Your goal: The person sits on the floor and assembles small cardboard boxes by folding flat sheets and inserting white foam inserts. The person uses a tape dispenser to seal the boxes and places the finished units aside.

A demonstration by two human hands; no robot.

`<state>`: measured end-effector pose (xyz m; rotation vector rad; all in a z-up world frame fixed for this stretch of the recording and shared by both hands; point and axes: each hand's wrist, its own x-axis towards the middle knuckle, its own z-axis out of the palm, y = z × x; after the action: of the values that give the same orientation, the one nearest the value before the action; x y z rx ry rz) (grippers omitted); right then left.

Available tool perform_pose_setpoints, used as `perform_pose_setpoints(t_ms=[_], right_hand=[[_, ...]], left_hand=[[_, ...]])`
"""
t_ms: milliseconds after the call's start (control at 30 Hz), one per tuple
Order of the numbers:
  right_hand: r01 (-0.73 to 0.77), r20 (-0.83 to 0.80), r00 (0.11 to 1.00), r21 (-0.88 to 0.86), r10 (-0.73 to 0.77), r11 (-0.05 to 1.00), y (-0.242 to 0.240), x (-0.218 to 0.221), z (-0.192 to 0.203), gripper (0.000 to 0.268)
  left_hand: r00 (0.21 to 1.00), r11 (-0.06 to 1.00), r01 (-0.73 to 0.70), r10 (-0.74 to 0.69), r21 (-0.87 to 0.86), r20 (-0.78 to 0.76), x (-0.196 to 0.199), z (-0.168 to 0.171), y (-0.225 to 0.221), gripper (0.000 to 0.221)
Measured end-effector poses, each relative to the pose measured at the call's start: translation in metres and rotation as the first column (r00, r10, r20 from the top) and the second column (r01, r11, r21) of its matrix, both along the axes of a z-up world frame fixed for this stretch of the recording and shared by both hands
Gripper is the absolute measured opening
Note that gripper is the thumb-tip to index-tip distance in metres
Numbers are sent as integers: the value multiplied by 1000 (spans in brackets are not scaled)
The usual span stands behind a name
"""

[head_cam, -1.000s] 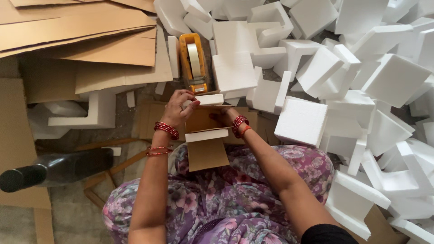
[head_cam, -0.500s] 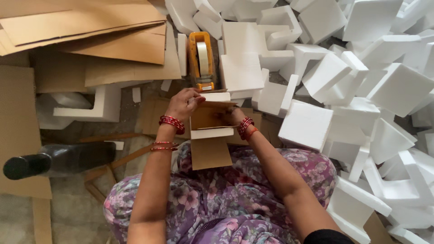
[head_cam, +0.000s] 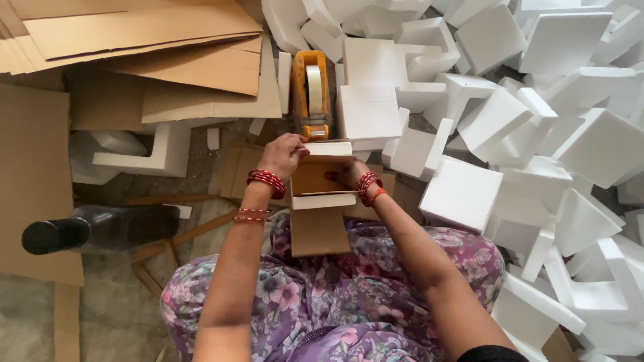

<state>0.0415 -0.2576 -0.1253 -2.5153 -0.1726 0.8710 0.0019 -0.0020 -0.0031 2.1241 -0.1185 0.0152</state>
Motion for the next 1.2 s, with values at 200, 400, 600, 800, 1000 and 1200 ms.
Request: perform_pose_setpoints(t_ms=[200,400,600,800,1000,1200], right_hand=[[15,122,993,-71,-6,997,4,6,4,58],[-48,315,946,-77,70,996,13,-1,-4,60],[-1,256,965,-233,62,973,16,-14,17,62],[10,234,972,-143,24,990,15,-15,38,45],[100,398,907,121,-141,988,-25,-24,120,32],[-540,755,528,-56,389,840,23,-102,173,58]], left_hand=[[993,985,-93,81,145,91,-7,-12,-3,23],[978,978,-129,99,164,183,-14,-13,-11,28],[974,959,-119,62,258,216,-19,-10,-23,42],[941,905,-241,128,351,314,-20,1,-33,49],[937,902,-258,146,346,316,-25,0,-33,47],[945,904,-266,175,335,277,-25,0,-35,47]])
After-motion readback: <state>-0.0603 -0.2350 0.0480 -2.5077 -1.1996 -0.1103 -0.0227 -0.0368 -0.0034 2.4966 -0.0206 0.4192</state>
